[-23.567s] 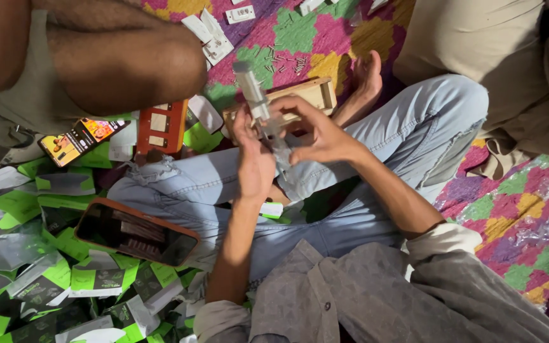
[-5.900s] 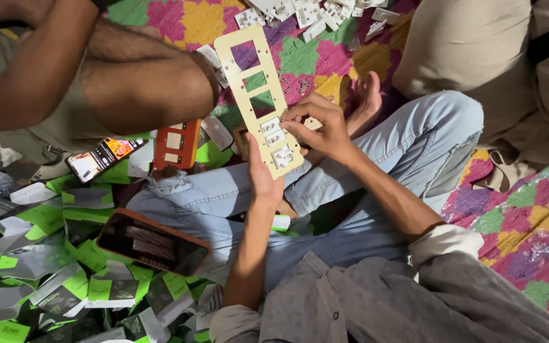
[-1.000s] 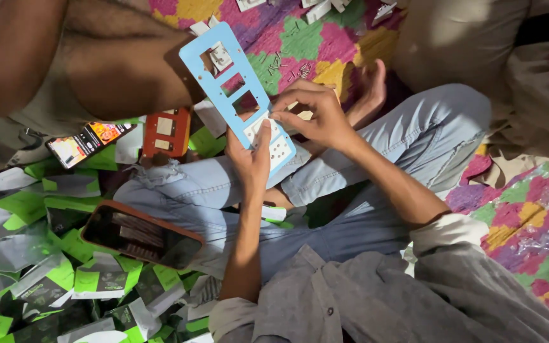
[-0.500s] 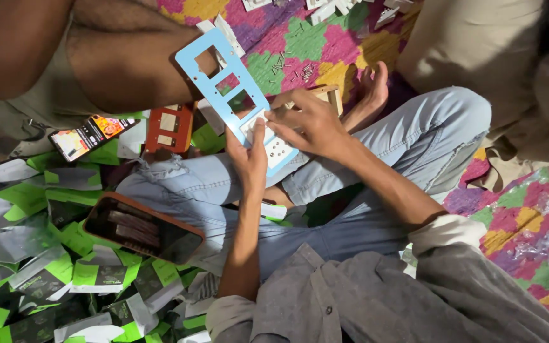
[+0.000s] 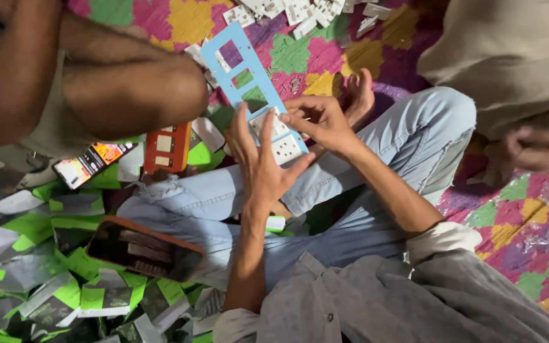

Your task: The person sits on the floor and assembles electrical switch plates by inserting white switch modules into rectangular frames of various colors. They repeatedly pick up frames, insert modules, and place them into a wooden box.

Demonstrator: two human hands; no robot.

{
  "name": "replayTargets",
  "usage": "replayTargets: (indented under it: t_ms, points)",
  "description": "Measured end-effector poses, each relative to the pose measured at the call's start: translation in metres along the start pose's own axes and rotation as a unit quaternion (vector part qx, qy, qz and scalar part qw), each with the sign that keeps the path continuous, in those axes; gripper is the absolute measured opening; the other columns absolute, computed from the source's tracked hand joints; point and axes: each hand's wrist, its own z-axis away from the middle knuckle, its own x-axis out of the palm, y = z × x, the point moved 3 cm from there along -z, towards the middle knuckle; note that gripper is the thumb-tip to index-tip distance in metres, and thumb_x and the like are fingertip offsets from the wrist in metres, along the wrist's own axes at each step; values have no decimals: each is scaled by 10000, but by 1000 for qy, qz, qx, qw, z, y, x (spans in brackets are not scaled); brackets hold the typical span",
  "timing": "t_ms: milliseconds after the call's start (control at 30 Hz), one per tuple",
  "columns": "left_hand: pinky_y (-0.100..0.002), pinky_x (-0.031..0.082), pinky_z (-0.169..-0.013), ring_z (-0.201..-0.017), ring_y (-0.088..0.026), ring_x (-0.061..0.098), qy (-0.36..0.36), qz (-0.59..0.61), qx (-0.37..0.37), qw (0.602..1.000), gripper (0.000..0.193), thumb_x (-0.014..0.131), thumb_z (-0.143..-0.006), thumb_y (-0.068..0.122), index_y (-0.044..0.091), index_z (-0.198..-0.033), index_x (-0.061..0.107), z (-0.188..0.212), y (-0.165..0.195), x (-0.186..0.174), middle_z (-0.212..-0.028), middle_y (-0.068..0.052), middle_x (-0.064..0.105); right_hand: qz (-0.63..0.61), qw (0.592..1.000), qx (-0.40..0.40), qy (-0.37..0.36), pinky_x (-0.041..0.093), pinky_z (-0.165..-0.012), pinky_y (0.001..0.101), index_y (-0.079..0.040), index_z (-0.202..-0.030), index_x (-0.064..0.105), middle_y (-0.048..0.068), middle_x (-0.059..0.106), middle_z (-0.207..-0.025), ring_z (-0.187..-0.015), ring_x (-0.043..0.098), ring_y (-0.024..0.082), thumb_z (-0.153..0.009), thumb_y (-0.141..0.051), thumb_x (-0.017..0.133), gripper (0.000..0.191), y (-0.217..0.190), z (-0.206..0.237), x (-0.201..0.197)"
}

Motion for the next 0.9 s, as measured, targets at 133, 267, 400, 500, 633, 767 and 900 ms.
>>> replayTargets:
  t_ms: [133, 267, 400, 500, 633, 767, 900]
  points:
    - [-713, 172, -1206, -1551, -523, 137, -53, -64, 12, 997, 1155, 898, -708, 617, 201, -1619, 321, -6, 10, -2, -1686, -239, 159, 2, 1000, 4, -8, 502, -678, 182, 23, -1219, 733, -17, 734, -952, -808, 623, 2, -1000, -139, 731, 273, -8, 0, -9]
    - [-679, 213, -1188, -1557, -500, 123, -125, -98, 40, 986, 1171, 911, -638, 601, 220, -1599, 361, -9, 10, -7, -1685, -188, 208, 3, 997, -11, -81, 561, -732, 190, 24, -1176, 730, 26, 773, -974, -831, 696, 24, -985, -122, 724, 241, -21, -3, -26]
    - [-615, 271, -1193, -1580, -433, 195, -164, -51, 96, 980, 1122, 912, -671, 592, 231, -1591, 380, -6, 15, -10, -1694, -154, 262, 93, 988, 82, -90, 415, -482, 225, 43, -1070, 781, 50, 727, -760, -524, 547, 62, -891, -74, 760, 215, -21, 3, -53]
    - [-578, 305, -1203, -1573, -401, 253, -174, -67, 143, 972, 1018, 887, -737, 555, 252, -1581, 403, -2, 25, -10, -1685, -144, 298, 91, 982, 38, -164, 444, -558, 211, 61, -1047, 777, 44, 733, -770, -585, 588, 46, -865, -39, 763, 208, -26, 8, -67]
    - [-530, 347, -1235, -1568, -363, 356, -180, -117, 238, 947, 857, 837, -893, 522, 245, -1582, 409, 7, 43, -13, -1675, -167, 367, 50, 951, 40, -303, 473, -580, 207, 69, -1057, 771, 48, 756, -803, -658, 622, 37, -811, -23, 751, 264, -30, 14, -71]
    - [-553, 371, -1217, -1407, -410, 456, -172, -134, 303, 928, 825, 808, -983, 557, 147, -1571, 400, 18, 52, -23, -1534, -244, 452, 59, 934, 21, -353, 514, -597, 226, 69, -1016, 771, 74, 763, -845, -730, 656, 62, -853, -62, 813, 214, -28, 19, -61]
    - [-545, 366, -1163, -1323, -422, 483, -145, -53, 214, 965, 876, 784, -878, 603, 144, -1517, 398, 25, 40, -32, -1441, -259, 484, 84, 976, 34, -196, 551, -618, 241, 25, -1054, 766, 77, 782, -888, -699, 695, 89, -959, -145, 719, 200, -21, 2, -75]
